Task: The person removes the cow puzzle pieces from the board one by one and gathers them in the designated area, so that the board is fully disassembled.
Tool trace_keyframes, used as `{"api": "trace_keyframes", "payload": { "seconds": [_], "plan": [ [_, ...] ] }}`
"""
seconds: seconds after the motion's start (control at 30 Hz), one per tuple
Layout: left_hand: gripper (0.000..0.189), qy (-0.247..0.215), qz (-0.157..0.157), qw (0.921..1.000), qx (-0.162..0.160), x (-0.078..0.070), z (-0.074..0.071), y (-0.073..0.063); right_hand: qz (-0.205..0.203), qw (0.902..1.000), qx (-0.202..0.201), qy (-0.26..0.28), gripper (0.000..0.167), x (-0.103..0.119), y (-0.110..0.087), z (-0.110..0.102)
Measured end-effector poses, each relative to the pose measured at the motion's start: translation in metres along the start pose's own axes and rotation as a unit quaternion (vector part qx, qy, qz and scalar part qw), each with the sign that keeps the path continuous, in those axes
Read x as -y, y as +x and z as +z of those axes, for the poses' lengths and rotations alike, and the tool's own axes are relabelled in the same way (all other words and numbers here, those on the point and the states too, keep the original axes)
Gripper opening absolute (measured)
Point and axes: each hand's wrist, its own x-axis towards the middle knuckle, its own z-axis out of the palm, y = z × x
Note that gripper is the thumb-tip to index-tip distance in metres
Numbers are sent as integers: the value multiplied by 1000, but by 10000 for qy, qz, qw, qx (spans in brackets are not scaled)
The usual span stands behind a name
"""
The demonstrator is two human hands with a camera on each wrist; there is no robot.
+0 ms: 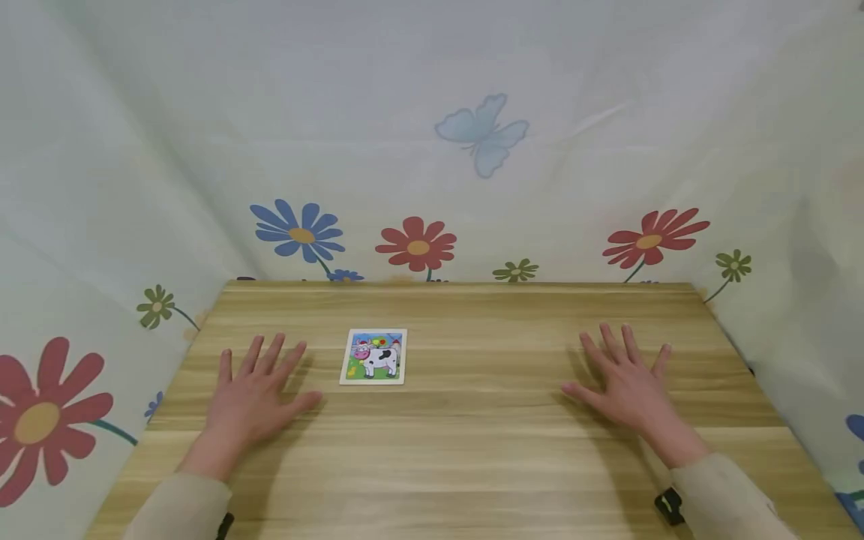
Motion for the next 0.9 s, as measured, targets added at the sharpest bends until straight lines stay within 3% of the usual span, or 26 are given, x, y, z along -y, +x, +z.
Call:
{"api": "trace_keyframes", "payload": {
  "seconds": [0.33,0.63,0.9],
  "plan": [
    [94,197,678,9975,58,-25,-6,6,-680,9974,107,228,104,46,38,-8],
    [91,414,1502,9878,74,-49,-1,11,-1357,9901,92,355,99,94,74,-9],
    [90,537,1802,9821,126,-54,6,11,-1862,9787,475,716,93,138,104,-14]
  ]
}}
